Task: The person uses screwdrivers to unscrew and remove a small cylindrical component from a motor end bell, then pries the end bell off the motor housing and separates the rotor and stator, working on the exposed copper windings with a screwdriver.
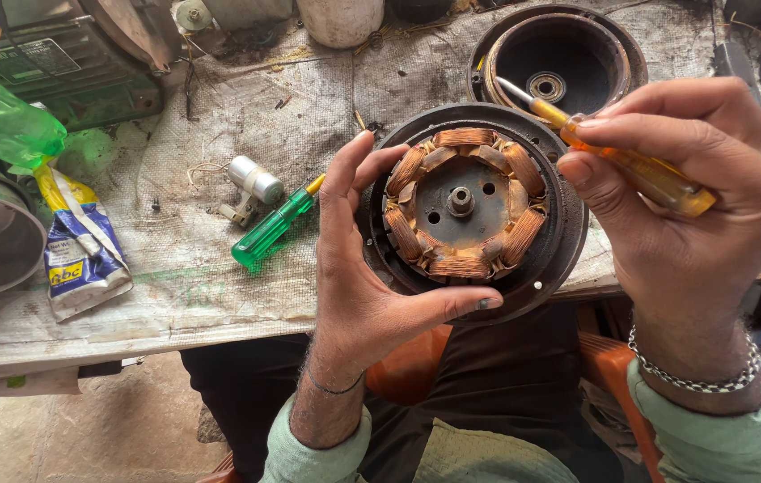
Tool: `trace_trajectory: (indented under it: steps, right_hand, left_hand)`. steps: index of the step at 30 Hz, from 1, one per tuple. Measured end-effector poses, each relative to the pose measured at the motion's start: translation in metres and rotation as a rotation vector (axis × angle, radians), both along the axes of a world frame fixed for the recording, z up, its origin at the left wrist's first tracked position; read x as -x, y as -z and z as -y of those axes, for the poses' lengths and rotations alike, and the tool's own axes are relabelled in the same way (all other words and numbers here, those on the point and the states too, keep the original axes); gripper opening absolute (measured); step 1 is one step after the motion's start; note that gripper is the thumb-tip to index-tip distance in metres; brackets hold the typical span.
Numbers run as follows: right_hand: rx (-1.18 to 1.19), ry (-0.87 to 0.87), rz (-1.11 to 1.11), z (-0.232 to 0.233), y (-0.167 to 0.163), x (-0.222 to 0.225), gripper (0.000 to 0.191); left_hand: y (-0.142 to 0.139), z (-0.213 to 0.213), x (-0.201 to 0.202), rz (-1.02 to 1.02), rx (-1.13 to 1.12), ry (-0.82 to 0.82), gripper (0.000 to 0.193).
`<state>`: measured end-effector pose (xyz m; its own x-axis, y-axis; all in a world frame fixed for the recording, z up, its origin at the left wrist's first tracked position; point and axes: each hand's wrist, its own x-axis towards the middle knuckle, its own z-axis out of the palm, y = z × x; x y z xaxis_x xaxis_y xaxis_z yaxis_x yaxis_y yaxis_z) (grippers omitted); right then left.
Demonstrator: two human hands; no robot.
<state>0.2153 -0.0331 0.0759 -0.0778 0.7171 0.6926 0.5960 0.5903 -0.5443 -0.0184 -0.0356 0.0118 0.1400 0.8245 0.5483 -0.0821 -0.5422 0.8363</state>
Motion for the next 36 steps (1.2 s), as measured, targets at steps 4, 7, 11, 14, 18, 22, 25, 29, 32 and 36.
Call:
trace_trajectory:
  steps: [4,7,11,14,18,22,25,29,32,36]
  right_hand:
    - [-0.028,-0.038,-0.002,0.005,0.003,-0.002,0.026]
    - [0.036,-0.097,-0.141,0.010,0.005,0.001,0.031]
    - [0.056,-0.143,-0.191,0.015,0.000,0.007,0.036]
    - [0.023,-0.157,-0.083,0.017,-0.009,0.012,0.035]
    - [-0.034,-0.156,0.101,0.015,-0.021,0.018,0.027]
    - [-0.049,-0.149,0.174,0.015,-0.029,0.023,0.023]
    - [-0.027,-0.135,0.245,0.020,-0.036,0.026,0.024]
    - [-0.027,-0.140,0.401,0.024,-0.044,0.026,0.027]
    - [-0.028,-0.140,0.568,0.027,-0.047,0.023,0.033]
    - [0.037,-0.151,0.645,0.028,-0.044,0.019,0.044]
  left_hand:
    - [0.001,0.000,0.000,-0.014,-0.002,-0.017,0.129]
    - [0.001,0.000,-0.001,-0.011,-0.003,-0.025,0.128]
    - [0.000,0.001,-0.001,0.012,0.005,0.002,0.126]
    - [-0.002,0.003,-0.003,0.032,0.022,0.012,0.123]
    - [-0.005,0.005,-0.003,-0.014,0.003,-0.018,0.122]
    - [-0.007,0.006,-0.003,-0.073,-0.013,-0.062,0.123]
    - [-0.008,0.008,-0.003,-0.085,-0.029,-0.080,0.123]
    - [-0.009,0.008,-0.002,-0.100,-0.027,-0.068,0.125]
    - [-0.009,0.007,0.000,-0.119,-0.027,-0.060,0.127]
    - [-0.009,0.005,-0.001,-0.090,-0.024,-0.035,0.126]
